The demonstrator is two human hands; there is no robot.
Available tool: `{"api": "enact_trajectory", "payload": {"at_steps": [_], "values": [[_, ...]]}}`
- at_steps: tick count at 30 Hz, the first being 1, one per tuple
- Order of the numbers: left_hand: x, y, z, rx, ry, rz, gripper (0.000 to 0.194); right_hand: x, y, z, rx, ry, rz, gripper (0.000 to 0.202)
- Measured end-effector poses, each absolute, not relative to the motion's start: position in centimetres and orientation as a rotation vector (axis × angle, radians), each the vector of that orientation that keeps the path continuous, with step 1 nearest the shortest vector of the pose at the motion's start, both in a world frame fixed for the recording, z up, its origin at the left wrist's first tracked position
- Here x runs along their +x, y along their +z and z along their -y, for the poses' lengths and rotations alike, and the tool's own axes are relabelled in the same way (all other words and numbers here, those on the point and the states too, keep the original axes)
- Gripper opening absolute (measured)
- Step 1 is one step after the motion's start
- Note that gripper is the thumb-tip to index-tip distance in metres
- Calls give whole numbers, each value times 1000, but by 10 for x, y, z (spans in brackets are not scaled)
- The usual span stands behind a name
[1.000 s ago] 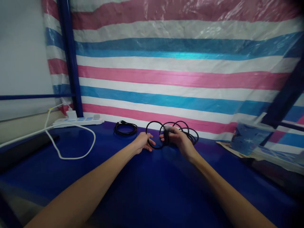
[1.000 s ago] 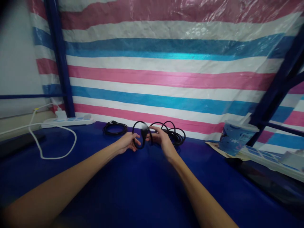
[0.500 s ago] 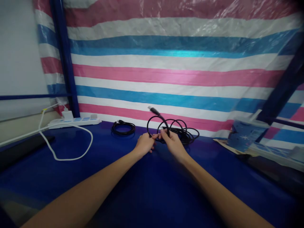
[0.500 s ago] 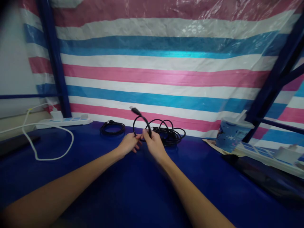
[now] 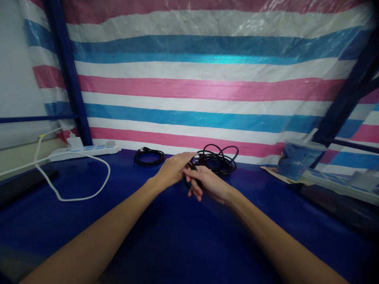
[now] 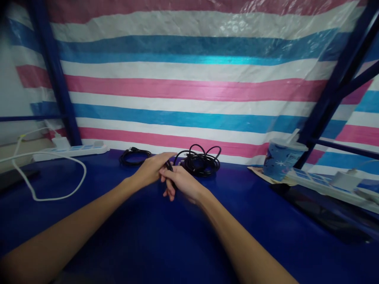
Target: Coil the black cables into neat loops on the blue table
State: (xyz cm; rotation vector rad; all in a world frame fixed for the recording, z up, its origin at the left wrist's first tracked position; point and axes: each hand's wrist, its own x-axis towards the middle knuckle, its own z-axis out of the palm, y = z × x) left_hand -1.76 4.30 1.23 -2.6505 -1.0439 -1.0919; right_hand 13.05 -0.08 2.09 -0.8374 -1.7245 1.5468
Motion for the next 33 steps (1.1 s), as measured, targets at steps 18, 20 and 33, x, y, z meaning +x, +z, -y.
{"api": "enact_trajectory", "payload": {"at_steps": [18, 20, 33], "values": [[-5, 5, -46, -2950, -2124, 2124, 12, 131, 12, -8, -741, 980, 1943, 21], [-7, 7, -47, -2699, -2211, 2062, 14, 129, 14, -7, -749, 1147, 1812, 18], [-14, 17, -44, -2834, -2135, 2164, 23, 127, 22, 9, -722, 855, 2187, 32]]}}
